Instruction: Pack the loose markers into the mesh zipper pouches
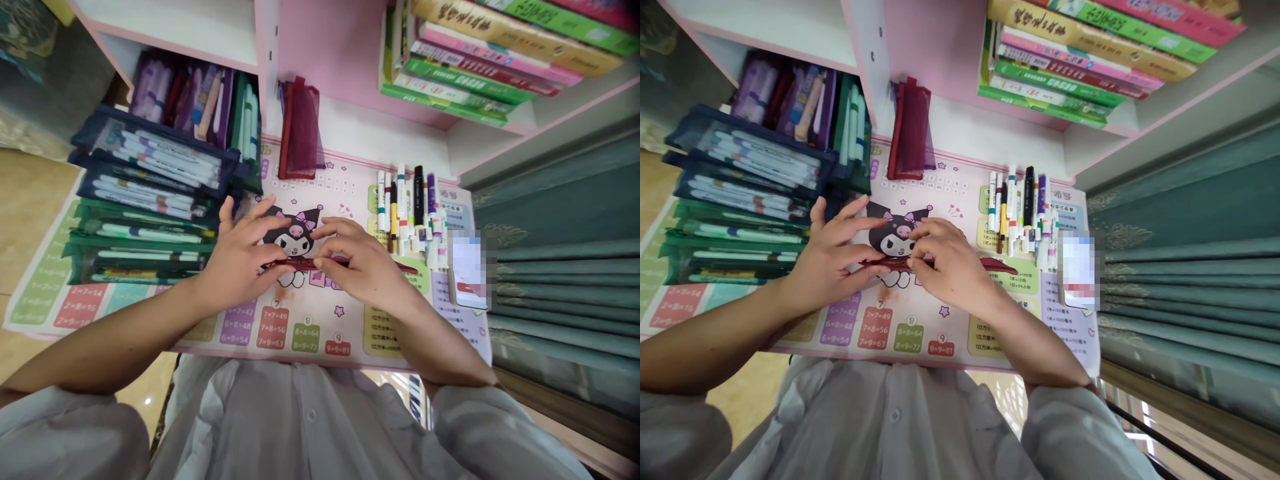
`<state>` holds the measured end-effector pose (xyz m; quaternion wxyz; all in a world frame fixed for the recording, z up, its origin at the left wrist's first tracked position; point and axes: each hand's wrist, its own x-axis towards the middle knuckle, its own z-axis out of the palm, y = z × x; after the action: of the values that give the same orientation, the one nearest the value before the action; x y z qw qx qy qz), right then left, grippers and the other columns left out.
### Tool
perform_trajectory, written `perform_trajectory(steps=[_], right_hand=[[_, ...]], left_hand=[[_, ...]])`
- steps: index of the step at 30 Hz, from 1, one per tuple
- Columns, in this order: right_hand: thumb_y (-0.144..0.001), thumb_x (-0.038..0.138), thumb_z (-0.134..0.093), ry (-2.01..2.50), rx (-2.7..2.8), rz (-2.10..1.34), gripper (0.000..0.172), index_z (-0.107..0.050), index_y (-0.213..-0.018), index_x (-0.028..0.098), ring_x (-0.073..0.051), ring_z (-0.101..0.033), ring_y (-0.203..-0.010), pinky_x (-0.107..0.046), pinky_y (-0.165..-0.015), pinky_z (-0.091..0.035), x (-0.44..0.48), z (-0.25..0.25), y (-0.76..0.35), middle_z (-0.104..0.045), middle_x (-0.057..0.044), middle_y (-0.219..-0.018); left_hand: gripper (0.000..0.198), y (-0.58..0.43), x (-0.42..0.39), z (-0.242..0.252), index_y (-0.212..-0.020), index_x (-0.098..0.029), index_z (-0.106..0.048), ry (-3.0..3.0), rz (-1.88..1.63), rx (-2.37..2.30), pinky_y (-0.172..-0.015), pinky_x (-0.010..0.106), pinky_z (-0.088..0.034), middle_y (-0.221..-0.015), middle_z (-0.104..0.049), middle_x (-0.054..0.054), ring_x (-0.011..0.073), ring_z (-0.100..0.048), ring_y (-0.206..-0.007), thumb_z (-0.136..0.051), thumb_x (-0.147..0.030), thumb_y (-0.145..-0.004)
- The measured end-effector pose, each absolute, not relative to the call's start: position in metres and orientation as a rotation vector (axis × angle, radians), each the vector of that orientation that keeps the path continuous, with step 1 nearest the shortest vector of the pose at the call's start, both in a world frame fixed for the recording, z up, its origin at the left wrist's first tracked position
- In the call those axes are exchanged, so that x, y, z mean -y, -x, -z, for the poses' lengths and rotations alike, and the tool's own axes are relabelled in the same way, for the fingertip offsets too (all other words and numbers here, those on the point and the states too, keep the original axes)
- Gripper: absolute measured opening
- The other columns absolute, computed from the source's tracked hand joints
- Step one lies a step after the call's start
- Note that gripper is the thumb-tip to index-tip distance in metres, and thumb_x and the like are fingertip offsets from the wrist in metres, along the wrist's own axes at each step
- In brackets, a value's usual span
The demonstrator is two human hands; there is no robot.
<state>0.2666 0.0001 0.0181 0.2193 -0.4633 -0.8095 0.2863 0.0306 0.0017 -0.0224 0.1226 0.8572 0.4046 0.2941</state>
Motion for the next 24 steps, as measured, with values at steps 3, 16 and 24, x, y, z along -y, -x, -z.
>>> perform_trajectory(steps=[3,16,24], right_hand=[[-0.086,0.018,-0.061,1.287,2.240,-0.796,0.019,-0.064,-0.067,0.023,-0.027,-0.059,-0.125,-0.053,-0.105,-0.048,-0.0002,-0.0179,-0.2678,-0.072,-0.006,-0.112],[-0.085,0.017,-0.062,1.310,2.252,-0.806,0.021,-0.061,-0.065,0.023,-0.026,-0.063,-0.119,-0.051,-0.103,-0.050,-0.0014,-0.0233,-0.2694,-0.073,-0.005,-0.107],[-0.085,0.018,-0.062,1.337,2.259,-0.829,0.020,-0.062,-0.066,0.023,-0.026,-0.061,-0.120,-0.050,-0.104,-0.048,-0.0020,-0.0239,-0.2710,-0.072,-0.005,-0.108]], left_hand=[[0.022,-0.0304,-0.0020,0.0218,-0.074,-0.030,-0.071,-2.481,-0.831,-1.200,-0.126,0.060,0.001,-0.126,-0.069,-0.003,0.0303,-0.043,-0.144,-0.068,-0.047,-0.088],[0.023,-0.0295,-0.0019,0.0230,-0.074,-0.028,-0.069,-2.482,-0.865,-1.177,-0.126,0.060,0.000,-0.129,-0.067,-0.003,0.0292,-0.043,-0.144,-0.068,-0.046,-0.088],[0.024,-0.0294,-0.0020,0.0226,-0.074,-0.028,-0.069,-2.506,-0.854,-1.179,-0.127,0.059,-0.001,-0.129,-0.067,-0.002,0.0295,-0.044,-0.143,-0.068,-0.046,-0.089]])
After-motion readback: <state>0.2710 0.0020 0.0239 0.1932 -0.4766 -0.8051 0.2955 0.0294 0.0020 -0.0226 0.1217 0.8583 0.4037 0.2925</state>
